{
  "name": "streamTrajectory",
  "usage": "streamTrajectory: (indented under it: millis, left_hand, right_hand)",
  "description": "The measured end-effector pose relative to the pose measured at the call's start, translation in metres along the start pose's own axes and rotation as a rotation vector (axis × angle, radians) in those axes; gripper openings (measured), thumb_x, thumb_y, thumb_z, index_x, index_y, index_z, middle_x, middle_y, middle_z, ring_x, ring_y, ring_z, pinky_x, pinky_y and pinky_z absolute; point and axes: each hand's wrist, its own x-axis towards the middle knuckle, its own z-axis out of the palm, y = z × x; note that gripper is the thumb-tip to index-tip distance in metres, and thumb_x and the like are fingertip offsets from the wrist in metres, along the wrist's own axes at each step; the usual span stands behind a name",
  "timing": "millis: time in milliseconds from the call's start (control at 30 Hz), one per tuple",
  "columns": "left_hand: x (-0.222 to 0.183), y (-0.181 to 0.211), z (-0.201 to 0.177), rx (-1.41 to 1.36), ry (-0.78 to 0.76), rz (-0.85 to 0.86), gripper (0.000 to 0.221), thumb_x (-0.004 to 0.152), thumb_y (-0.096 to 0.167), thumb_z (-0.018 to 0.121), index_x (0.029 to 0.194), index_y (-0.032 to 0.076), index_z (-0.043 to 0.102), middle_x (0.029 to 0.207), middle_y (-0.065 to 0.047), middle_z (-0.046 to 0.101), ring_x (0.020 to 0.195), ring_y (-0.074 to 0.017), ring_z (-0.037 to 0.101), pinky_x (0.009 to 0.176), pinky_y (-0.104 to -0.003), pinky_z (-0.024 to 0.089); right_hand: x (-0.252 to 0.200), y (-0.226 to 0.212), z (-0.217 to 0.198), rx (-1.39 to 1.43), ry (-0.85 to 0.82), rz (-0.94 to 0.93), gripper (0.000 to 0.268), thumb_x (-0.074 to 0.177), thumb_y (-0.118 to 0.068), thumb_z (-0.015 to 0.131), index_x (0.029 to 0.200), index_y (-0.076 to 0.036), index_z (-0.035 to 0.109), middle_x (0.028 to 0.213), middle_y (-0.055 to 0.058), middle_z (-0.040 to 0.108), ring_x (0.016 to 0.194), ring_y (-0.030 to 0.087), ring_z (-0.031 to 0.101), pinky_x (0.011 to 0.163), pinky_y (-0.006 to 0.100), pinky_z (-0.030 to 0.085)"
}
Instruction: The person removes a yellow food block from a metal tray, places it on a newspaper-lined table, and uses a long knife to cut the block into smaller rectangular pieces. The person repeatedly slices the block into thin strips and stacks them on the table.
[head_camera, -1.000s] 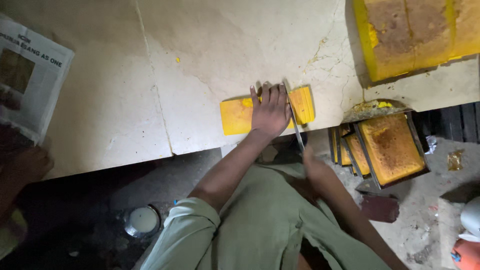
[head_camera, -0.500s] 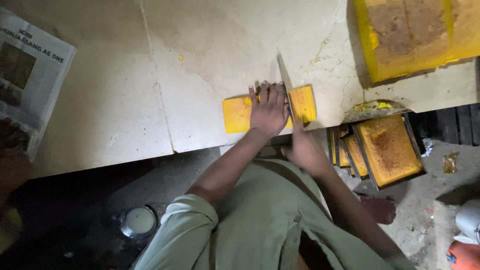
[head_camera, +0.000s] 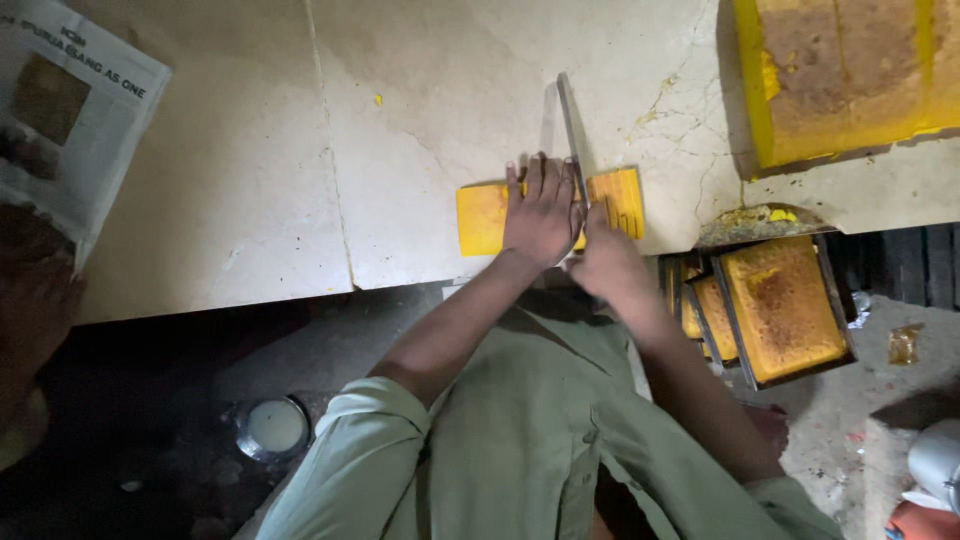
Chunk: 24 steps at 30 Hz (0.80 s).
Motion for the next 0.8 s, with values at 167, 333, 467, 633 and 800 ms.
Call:
streamTrajectory:
  millis: [167,333,467,633,800]
  left_hand:
    - [-0.003,-0.003,-0.003,-0.039,-0.115,0.016,0.067,0.094,0.042,0.049,0.146,0.001,0.046,0.15,-0.019,0.048,0.143,-0.0419,0.036,0.115,-0.075,0.015]
    - [0.007,-0.001,-0.012,0.13,-0.197,0.01,0.063,0.098,0.04,0.046,0.145,-0.002,0.045,0.142,-0.017,0.053,0.136,-0.0396,0.046,0.116,-0.069,0.027]
    - [-0.007,-0.002,-0.023,0.085,-0.023,-0.032,0.064,0.094,0.045,0.048,0.143,0.004,0.048,0.136,-0.012,0.058,0.135,-0.0328,0.05,0.124,-0.064,0.028]
    - [-0.014,0.004,-0.024,0.056,0.006,-0.062,0.062,0.094,0.045,0.048,0.144,0.009,0.051,0.133,-0.004,0.062,0.133,-0.0238,0.053,0.127,-0.058,0.028]
    - [-0.012,0.005,-0.01,0.083,-0.001,-0.073,0.064,0.098,0.045,0.047,0.15,0.008,0.046,0.139,-0.004,0.06,0.134,-0.0208,0.053,0.129,-0.055,0.025]
  right_hand:
    - [-0.087,0.015,0.009,0.086,-0.039,-0.321,0.087,0.071,-0.035,0.084,0.135,-0.001,0.036,0.115,0.033,0.068,0.102,0.049,0.068,0.085,0.051,0.055]
    - [-0.071,0.049,0.055,-0.112,-0.231,0.108,0.071,0.092,-0.027,0.069,0.142,0.006,0.031,0.102,0.037,0.071,0.098,0.054,0.068,0.084,0.058,0.054]
    - [-0.02,0.039,0.057,-0.069,-0.124,0.0,0.068,0.089,-0.026,0.073,0.133,0.008,0.035,0.101,0.038,0.068,0.096,0.056,0.066,0.084,0.059,0.053]
    - [-0.012,0.042,0.016,0.035,0.076,-0.11,0.049,0.097,-0.026,0.071,0.125,0.005,0.046,0.102,0.033,0.068,0.099,0.054,0.066,0.089,0.058,0.052]
    - [-0.028,0.073,0.013,0.265,0.135,-0.289,0.049,0.093,-0.028,0.073,0.124,0.0,0.049,0.097,0.021,0.067,0.088,0.039,0.068,0.082,0.048,0.053]
